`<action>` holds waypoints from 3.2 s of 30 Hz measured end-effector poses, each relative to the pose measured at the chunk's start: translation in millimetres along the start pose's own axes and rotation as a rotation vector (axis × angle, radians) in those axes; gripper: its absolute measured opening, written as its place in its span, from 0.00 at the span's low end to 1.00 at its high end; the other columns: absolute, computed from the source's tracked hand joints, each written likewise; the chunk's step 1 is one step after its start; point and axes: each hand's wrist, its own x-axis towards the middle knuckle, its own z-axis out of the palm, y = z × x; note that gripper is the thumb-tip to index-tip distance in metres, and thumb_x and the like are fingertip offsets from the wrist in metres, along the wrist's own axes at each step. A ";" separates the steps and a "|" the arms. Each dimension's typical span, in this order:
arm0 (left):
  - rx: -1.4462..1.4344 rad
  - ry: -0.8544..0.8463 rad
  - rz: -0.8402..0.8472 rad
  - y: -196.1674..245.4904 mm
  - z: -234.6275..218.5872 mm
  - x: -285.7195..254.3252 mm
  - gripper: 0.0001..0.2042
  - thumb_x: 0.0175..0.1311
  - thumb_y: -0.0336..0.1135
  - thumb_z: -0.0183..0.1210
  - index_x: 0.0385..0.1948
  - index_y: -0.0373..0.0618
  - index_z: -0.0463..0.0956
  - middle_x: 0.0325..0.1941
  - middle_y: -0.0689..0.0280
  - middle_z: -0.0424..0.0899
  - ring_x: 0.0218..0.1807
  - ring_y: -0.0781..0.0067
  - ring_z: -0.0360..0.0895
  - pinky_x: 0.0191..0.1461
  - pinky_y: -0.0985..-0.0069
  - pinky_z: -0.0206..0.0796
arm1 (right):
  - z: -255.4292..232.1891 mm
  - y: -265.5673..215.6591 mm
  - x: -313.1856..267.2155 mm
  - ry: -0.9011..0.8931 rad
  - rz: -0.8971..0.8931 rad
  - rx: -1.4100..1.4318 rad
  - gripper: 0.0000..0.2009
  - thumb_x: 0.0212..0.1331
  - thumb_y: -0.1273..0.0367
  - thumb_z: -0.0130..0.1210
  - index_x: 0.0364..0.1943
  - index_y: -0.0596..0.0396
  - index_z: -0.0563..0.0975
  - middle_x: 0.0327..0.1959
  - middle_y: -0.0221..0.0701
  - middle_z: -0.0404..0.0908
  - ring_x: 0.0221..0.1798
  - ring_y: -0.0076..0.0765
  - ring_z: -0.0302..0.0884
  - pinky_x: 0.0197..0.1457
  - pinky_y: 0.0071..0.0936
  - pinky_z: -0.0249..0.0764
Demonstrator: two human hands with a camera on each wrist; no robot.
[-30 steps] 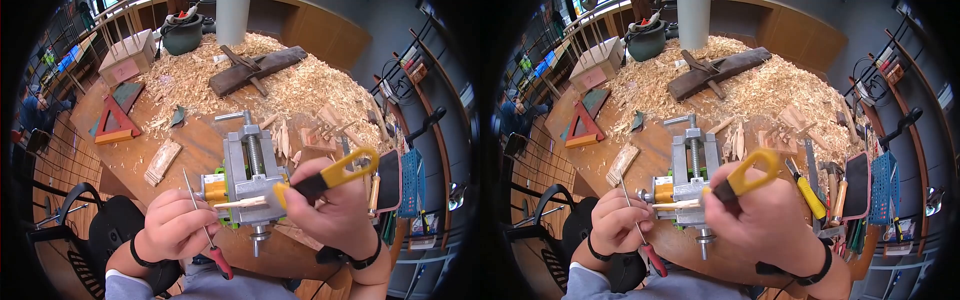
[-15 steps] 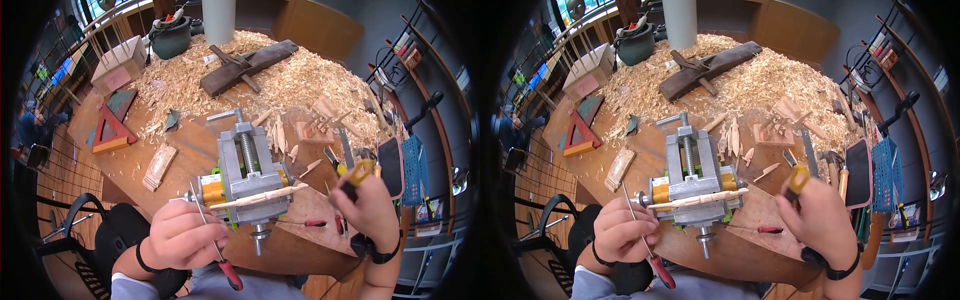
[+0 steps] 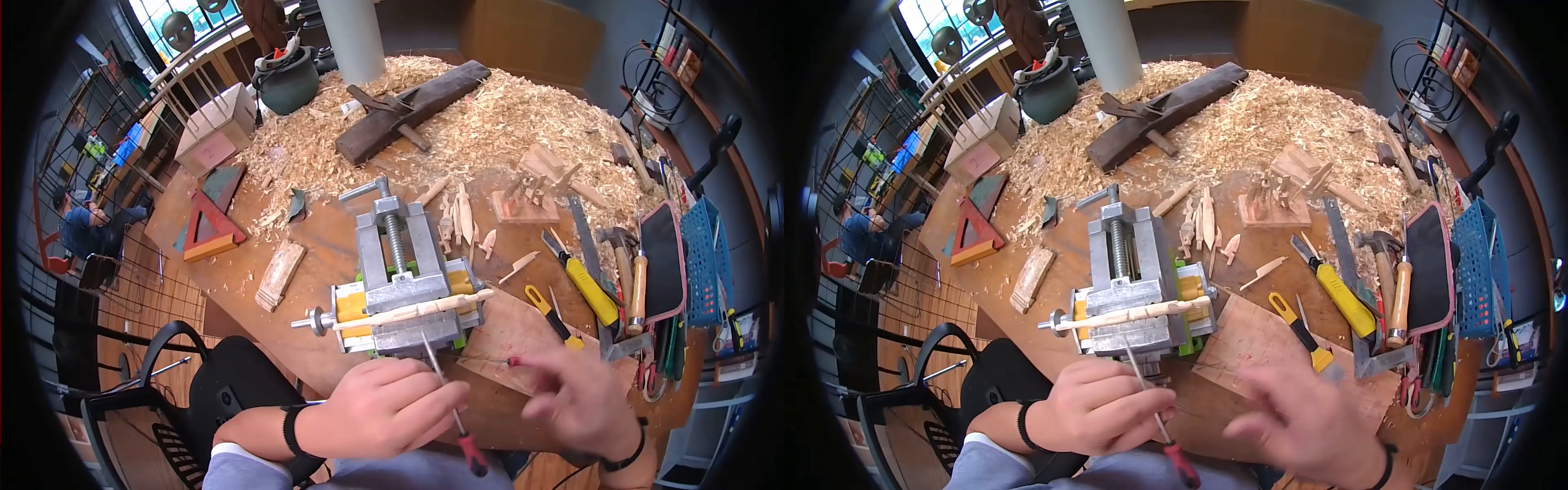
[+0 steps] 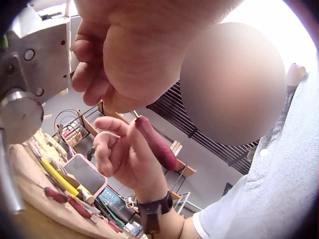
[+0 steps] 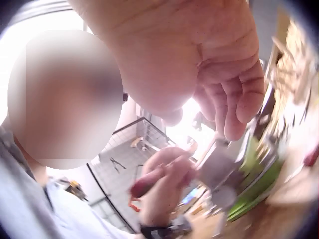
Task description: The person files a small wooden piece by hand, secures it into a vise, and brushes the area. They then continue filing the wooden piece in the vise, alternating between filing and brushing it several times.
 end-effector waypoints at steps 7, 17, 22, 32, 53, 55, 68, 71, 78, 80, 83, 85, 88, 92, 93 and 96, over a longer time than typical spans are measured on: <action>0.025 0.006 -0.061 2.2 13.0 14.5 0.19 0.50 0.27 0.69 0.47 0.34 0.81 0.27 0.64 0.79 0.27 0.67 0.78 0.31 0.73 0.72 | 60.4 -16.0 -2.8 0.240 -0.136 0.405 0.22 0.62 0.77 0.56 0.61 0.65 0.71 0.29 0.32 0.76 0.25 0.34 0.73 0.31 0.27 0.71; 0.099 0.136 -0.008 -8.6 6.6 2.6 0.20 0.47 0.27 0.72 0.46 0.41 0.84 0.40 0.62 0.83 0.38 0.63 0.82 0.39 0.73 0.74 | 70.6 -27.5 2.4 0.333 -0.124 0.290 0.20 0.60 0.79 0.54 0.58 0.70 0.76 0.45 0.50 0.83 0.47 0.50 0.84 0.53 0.36 0.79; 0.190 0.163 0.015 -10.5 3.6 2.4 0.20 0.46 0.28 0.73 0.45 0.41 0.85 0.44 0.61 0.84 0.43 0.61 0.82 0.44 0.73 0.75 | 81.0 -21.8 4.3 0.307 -0.037 0.285 0.18 0.61 0.79 0.54 0.57 0.71 0.77 0.47 0.51 0.83 0.48 0.52 0.84 0.54 0.36 0.78; 0.143 0.156 -0.023 -15.4 13.6 -2.6 0.17 0.44 0.27 0.73 0.40 0.37 0.86 0.49 0.58 0.83 0.49 0.56 0.83 0.53 0.67 0.78 | 86.8 -27.2 7.1 0.297 -0.007 0.298 0.18 0.63 0.79 0.54 0.57 0.70 0.77 0.45 0.50 0.82 0.46 0.51 0.83 0.52 0.36 0.78; 0.082 0.208 0.051 -20.1 18.1 -7.9 0.18 0.43 0.26 0.73 0.40 0.33 0.85 0.50 0.56 0.82 0.49 0.52 0.83 0.51 0.66 0.80 | 98.7 -18.4 4.0 0.333 -0.058 0.268 0.15 0.66 0.76 0.53 0.55 0.71 0.77 0.44 0.51 0.83 0.45 0.50 0.84 0.52 0.34 0.78; 0.099 0.208 0.011 -20.1 18.8 -6.4 0.17 0.44 0.26 0.73 0.39 0.33 0.85 0.49 0.56 0.83 0.49 0.52 0.84 0.50 0.67 0.80 | 99.9 -18.6 7.3 0.348 -0.060 0.271 0.15 0.66 0.77 0.53 0.55 0.71 0.77 0.44 0.51 0.83 0.45 0.50 0.84 0.52 0.34 0.78; 0.076 0.243 0.067 -22.1 22.0 -9.2 0.17 0.44 0.27 0.72 0.38 0.30 0.84 0.48 0.54 0.82 0.47 0.51 0.83 0.49 0.66 0.80 | 98.1 -21.2 1.6 0.323 -0.057 0.314 0.15 0.67 0.77 0.54 0.56 0.69 0.77 0.37 0.39 0.82 0.25 0.26 0.76 0.35 0.24 0.74; 0.078 0.244 0.072 -24.0 22.2 -8.6 0.17 0.44 0.27 0.72 0.38 0.31 0.84 0.48 0.54 0.82 0.46 0.51 0.83 0.48 0.66 0.79 | 88.4 -39.4 7.3 0.250 0.182 0.461 0.16 0.66 0.77 0.55 0.57 0.69 0.77 0.39 0.39 0.83 0.30 0.28 0.78 0.39 0.25 0.75; 0.115 0.251 0.074 -22.5 25.9 -8.0 0.18 0.46 0.29 0.71 0.40 0.28 0.83 0.50 0.54 0.81 0.51 0.53 0.81 0.52 0.66 0.77 | 92.0 -21.6 -10.6 0.163 0.168 0.504 0.20 0.70 0.79 0.48 0.65 0.66 0.71 0.32 0.29 0.79 0.20 0.15 0.72 0.22 0.16 0.70; 0.111 0.250 0.094 -22.0 26.8 -9.5 0.18 0.46 0.29 0.71 0.40 0.29 0.83 0.49 0.54 0.81 0.51 0.54 0.81 0.52 0.66 0.77 | 93.3 -22.7 -6.7 0.173 0.183 0.520 0.20 0.70 0.79 0.48 0.65 0.66 0.71 0.32 0.29 0.78 0.20 0.15 0.72 0.22 0.16 0.70; 0.124 0.268 0.041 -22.2 28.8 -6.9 0.17 0.46 0.29 0.71 0.39 0.29 0.83 0.49 0.55 0.81 0.51 0.54 0.81 0.51 0.66 0.77 | 95.0 -22.1 9.4 0.231 0.141 0.511 0.20 0.69 0.79 0.50 0.65 0.65 0.71 0.31 0.28 0.79 0.20 0.15 0.72 0.22 0.16 0.70; 0.145 0.287 0.018 -21.1 28.7 -5.3 0.17 0.44 0.27 0.73 0.39 0.32 0.84 0.48 0.55 0.82 0.47 0.52 0.83 0.49 0.65 0.79 | 94.5 -21.9 6.7 0.259 0.080 0.487 0.20 0.69 0.79 0.50 0.65 0.65 0.72 0.31 0.28 0.79 0.20 0.15 0.72 0.22 0.16 0.69; 0.135 0.259 0.069 -18.9 27.3 -7.2 0.17 0.44 0.27 0.72 0.39 0.32 0.84 0.48 0.54 0.82 0.47 0.51 0.83 0.50 0.65 0.79 | 89.3 -22.1 -7.1 0.190 0.197 0.484 0.20 0.68 0.79 0.50 0.64 0.66 0.72 0.33 0.29 0.80 0.19 0.14 0.72 0.22 0.16 0.69; 0.132 0.274 0.031 -20.5 28.6 -5.7 0.17 0.44 0.27 0.73 0.39 0.33 0.84 0.48 0.55 0.82 0.47 0.52 0.83 0.50 0.66 0.79 | 89.7 -26.6 6.9 0.216 0.210 0.522 0.19 0.68 0.79 0.50 0.63 0.66 0.73 0.31 0.27 0.79 0.19 0.14 0.72 0.21 0.16 0.69; 0.143 0.288 0.020 -20.9 29.5 -5.0 0.16 0.45 0.27 0.73 0.38 0.33 0.84 0.48 0.55 0.82 0.48 0.52 0.83 0.49 0.66 0.79 | 89.8 -28.6 11.1 0.238 0.222 0.536 0.19 0.68 0.79 0.50 0.63 0.65 0.73 0.30 0.27 0.78 0.19 0.14 0.72 0.21 0.16 0.68; 0.137 0.299 0.027 -18.8 31.2 -6.7 0.17 0.45 0.28 0.73 0.39 0.33 0.84 0.48 0.55 0.83 0.48 0.52 0.83 0.49 0.66 0.78 | 86.3 -24.9 5.4 0.190 0.226 0.455 0.19 0.68 0.79 0.51 0.64 0.65 0.73 0.31 0.27 0.78 0.20 0.14 0.72 0.22 0.16 0.69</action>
